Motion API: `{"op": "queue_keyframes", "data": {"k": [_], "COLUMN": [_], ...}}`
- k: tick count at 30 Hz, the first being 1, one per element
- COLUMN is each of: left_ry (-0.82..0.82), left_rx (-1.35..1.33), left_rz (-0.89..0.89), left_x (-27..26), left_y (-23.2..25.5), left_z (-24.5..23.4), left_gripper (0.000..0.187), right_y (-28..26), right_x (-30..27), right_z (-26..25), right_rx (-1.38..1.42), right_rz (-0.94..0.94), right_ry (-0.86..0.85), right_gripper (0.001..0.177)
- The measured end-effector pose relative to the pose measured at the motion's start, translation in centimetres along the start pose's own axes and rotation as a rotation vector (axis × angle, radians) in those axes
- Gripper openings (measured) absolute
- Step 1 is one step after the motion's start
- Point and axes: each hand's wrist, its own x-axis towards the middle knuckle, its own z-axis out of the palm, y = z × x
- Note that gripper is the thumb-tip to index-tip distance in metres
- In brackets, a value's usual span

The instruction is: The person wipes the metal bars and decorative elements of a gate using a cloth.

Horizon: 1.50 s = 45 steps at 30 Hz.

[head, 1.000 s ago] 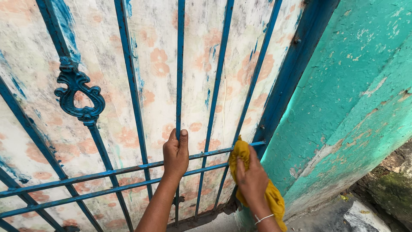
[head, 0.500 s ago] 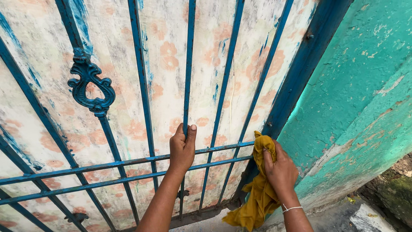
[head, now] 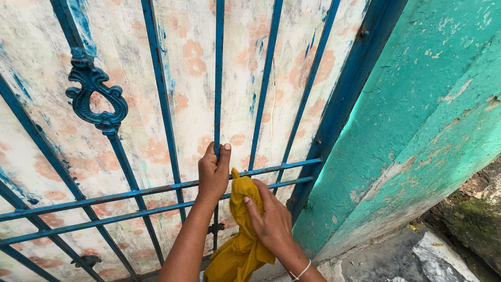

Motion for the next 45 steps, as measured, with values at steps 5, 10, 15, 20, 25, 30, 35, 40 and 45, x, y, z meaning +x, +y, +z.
{"op": "queue_keyframes", "data": {"k": [5, 10, 15, 20, 25, 30, 35, 40, 45], "left_ry": [0.010, 0.022, 0.060, 0.058, 0.012, 0.014, 0.026, 0.055, 0.030], "left_rx": [0.016, 0.032, 0.080, 0.062, 0.026, 0.036, 0.044, 0.071, 0.110], "left_rz": [0.013, 0.036, 0.025, 0.029, -0.013, -0.024, 0.003, 0.030, 0.059], "left_x": [0.1, 0.1, 0.1, -0.1, -0.2, 0.0, 0.1, 0.1, -0.6], "left_y": [-0.6, -0.8, -0.8, -0.3, 0.2, -0.3, -0.8, -0.5, 0.9], "left_z": [0.2, 0.3, 0.7, 0.7, 0.1, 0.3, 0.5, 0.6, 0.2], "left_gripper": [0.038, 0.038, 0.038, 0.037, 0.035, 0.037, 0.039, 0.036, 0.031], "right_y": [6.7, 10.5, 9.5, 4.6, 5.2, 10.2, 12.5, 8.1, 1.2], "right_x": [3.4, 6.4, 5.1, 2.6, 2.9, 5.1, 6.2, 4.0, 0.6], "right_z": [-5.4, -6.3, -2.4, 0.9, -1.4, -5.6, -5.9, -1.0, 3.3], "right_rx": [-0.236, -0.486, -0.330, -0.187, -0.315, -0.497, -0.474, -0.287, -0.217], "right_rz": [-0.233, 0.200, -0.039, -0.144, -0.202, -0.105, 0.033, 0.025, -0.257], "right_ry": [0.553, 0.434, 0.535, 0.359, 0.269, 0.374, 0.492, 0.379, 0.215], "right_gripper": [0.044, 0.047, 0.052, 0.053, 0.054, 0.052, 0.051, 0.054, 0.061]}}
